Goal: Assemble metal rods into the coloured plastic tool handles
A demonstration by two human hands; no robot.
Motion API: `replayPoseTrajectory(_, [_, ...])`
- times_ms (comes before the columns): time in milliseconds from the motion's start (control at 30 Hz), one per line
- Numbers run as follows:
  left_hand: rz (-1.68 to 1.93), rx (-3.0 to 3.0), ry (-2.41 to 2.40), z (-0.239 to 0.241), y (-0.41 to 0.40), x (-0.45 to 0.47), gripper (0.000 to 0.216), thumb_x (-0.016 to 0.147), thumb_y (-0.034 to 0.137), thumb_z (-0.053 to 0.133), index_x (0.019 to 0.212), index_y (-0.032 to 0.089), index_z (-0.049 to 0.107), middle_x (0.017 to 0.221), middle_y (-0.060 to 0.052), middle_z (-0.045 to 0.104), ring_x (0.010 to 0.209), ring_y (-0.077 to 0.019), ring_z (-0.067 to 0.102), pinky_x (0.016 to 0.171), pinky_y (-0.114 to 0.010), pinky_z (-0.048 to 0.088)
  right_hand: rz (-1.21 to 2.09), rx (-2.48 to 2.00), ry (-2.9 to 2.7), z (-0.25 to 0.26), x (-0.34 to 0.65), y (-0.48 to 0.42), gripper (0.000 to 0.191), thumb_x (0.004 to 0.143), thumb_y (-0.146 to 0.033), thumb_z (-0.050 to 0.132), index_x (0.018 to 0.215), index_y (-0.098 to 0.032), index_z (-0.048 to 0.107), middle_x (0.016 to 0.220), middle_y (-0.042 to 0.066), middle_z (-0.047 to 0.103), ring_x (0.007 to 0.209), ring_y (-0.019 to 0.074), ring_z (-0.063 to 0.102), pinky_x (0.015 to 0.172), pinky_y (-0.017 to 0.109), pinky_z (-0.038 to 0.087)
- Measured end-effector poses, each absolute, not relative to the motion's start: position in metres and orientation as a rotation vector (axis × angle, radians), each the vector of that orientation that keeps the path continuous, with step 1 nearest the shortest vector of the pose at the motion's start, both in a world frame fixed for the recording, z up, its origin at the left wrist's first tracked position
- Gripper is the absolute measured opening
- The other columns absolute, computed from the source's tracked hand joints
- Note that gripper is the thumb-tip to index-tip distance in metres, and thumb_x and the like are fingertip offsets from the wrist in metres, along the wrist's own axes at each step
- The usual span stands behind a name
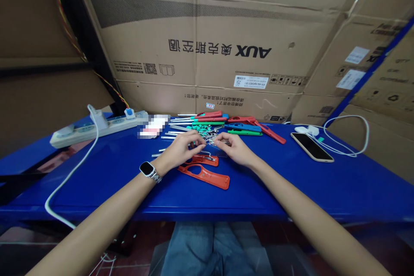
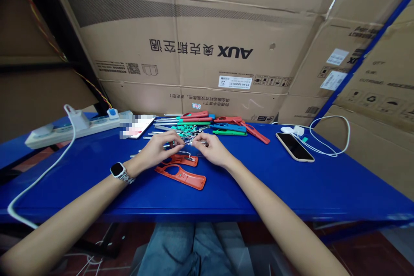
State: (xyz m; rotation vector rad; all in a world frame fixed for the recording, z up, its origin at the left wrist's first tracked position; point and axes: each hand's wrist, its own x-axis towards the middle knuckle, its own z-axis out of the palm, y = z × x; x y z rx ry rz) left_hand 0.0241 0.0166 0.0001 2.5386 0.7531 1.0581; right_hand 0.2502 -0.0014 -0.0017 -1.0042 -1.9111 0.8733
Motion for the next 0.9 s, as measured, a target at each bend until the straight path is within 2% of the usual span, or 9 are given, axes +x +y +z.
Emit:
replayPoseTrajectory(200, [1.04, 2.493, 0.78, 0.0008, 0.014, 0.0281, 0.015, 0.091, 0.026, 0.06, 0.086, 0.016, 0.069, 0.081, -0.003, 0.065, 0.07, -0.0141, 0.058, 0.067, -0.027, 0.047, 0.832, -0.974, -1.954, -0.0025, 0.2477, -0.0013, 0.027, 0.089, -0.043, 0.058, 0.085, -0.016, 0.064, 0.084, 0.003, 0.067, 0.076, 0.0151, 0.058, 0.076, 0.03, 0.046])
replayPoseTrajectory(500, [1.031, 2.404, 0.803, -0.0002, 0.0136, 0.0308, 0.013, 0.085, 0.029, 0.065, 0.087, 0.015, 0.068, 0.084, -0.004, 0.066, 0.073, -0.0151, 0.061, 0.068, -0.027, 0.049, 0.824, -0.968, -1.978, -0.0026, 0.2478, -0.0019, 0.029, 0.09, -0.044, 0.057, 0.087, -0.016, 0.064, 0.085, 0.004, 0.068, 0.075, 0.0156, 0.059, 0.073, 0.029, 0.046])
replayPoseTrajectory(667, [0.962, 2.389, 0.799, -0.0001, 0.0128, 0.0318, 0.016, 0.089, 0.03, 0.062, 0.083, 0.016, 0.068, 0.079, -0.002, 0.067, 0.074, -0.0152, 0.061, 0.071, -0.028, 0.047, 0.804, -0.993, -1.997, -0.0035, 0.2478, -0.0021, 0.028, 0.09, -0.044, 0.058, 0.087, -0.016, 0.065, 0.085, 0.004, 0.067, 0.075, 0.0159, 0.059, 0.073, 0.029, 0.046])
replayPoseTrajectory(900, [0.905, 2.307, 0.82, 0.0019, 0.0115, 0.0306, 0.021, 0.09, 0.035, 0.061, 0.085, 0.016, 0.068, 0.082, -0.003, 0.07, 0.076, -0.0163, 0.063, 0.072, -0.028, 0.046, 0.8, -0.982, -2.007, -0.0033, 0.248, -0.0025, 0.027, 0.09, -0.042, 0.057, 0.088, -0.016, 0.066, 0.088, 0.004, 0.068, 0.08, 0.0168, 0.061, 0.076, 0.03, 0.047])
